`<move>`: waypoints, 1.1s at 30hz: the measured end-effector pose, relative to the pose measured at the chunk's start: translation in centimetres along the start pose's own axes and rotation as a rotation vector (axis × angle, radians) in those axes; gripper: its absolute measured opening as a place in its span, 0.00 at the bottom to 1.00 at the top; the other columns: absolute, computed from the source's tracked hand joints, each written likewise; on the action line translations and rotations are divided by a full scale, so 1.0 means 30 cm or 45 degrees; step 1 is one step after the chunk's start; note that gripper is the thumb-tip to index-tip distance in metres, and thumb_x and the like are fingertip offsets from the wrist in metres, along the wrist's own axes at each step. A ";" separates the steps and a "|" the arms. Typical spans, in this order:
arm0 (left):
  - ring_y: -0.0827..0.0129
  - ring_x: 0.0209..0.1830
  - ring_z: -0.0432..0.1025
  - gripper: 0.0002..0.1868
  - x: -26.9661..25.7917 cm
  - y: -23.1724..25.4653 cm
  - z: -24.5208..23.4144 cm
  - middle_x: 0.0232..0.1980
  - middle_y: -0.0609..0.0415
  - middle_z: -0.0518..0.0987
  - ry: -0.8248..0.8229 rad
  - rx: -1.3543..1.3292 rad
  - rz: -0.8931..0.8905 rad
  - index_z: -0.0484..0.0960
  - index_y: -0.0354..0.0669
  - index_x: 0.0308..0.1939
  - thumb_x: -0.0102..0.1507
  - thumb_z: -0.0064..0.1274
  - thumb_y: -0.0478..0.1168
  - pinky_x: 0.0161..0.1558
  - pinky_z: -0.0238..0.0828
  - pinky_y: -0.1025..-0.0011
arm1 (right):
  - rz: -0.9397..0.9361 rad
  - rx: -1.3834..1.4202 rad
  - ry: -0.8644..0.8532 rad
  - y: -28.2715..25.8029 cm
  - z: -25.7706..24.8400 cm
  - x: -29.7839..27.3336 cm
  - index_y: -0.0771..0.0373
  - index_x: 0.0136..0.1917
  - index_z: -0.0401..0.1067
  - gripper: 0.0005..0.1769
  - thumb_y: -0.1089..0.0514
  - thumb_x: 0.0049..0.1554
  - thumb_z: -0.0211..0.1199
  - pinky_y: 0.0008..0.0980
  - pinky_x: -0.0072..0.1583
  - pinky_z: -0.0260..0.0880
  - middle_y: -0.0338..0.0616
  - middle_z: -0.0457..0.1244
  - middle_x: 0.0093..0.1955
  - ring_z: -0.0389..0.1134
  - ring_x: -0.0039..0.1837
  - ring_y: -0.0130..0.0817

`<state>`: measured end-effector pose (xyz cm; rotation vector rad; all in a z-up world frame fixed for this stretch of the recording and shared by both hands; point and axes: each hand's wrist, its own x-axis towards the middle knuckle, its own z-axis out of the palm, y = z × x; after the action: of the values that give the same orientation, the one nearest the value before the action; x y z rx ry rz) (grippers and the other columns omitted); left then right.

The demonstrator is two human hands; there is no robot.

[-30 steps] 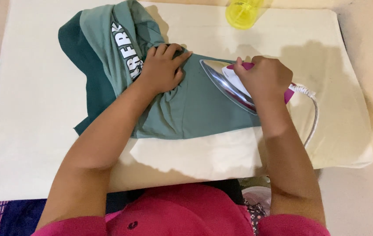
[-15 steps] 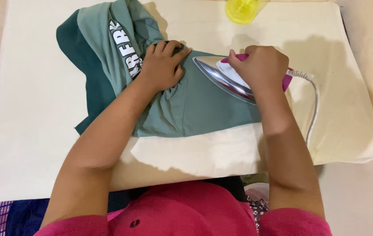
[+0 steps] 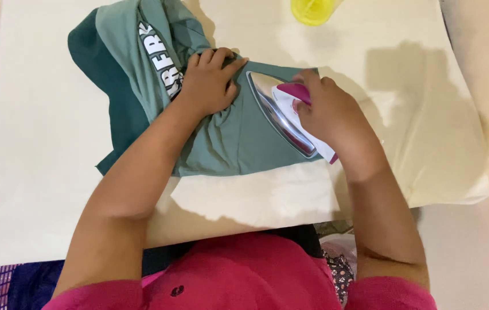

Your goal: Ironing a green t-shirt on an ironing board using an iron and a water sprayer.

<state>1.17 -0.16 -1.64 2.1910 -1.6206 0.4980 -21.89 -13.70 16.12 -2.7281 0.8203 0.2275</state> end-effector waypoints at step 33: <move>0.51 0.58 0.64 0.30 -0.001 -0.020 0.021 0.63 0.50 0.70 0.055 -0.020 -0.010 0.75 0.55 0.73 0.65 0.45 0.51 0.50 0.59 0.51 | -0.120 -0.104 -0.201 -0.197 0.079 -0.103 0.61 0.84 0.47 0.37 0.45 0.67 0.41 0.50 0.33 0.62 0.55 0.67 0.31 0.67 0.31 0.52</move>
<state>1.76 -0.28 -2.26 2.1594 -1.5881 0.5253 -21.30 -6.65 15.90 -2.7720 0.6515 0.4583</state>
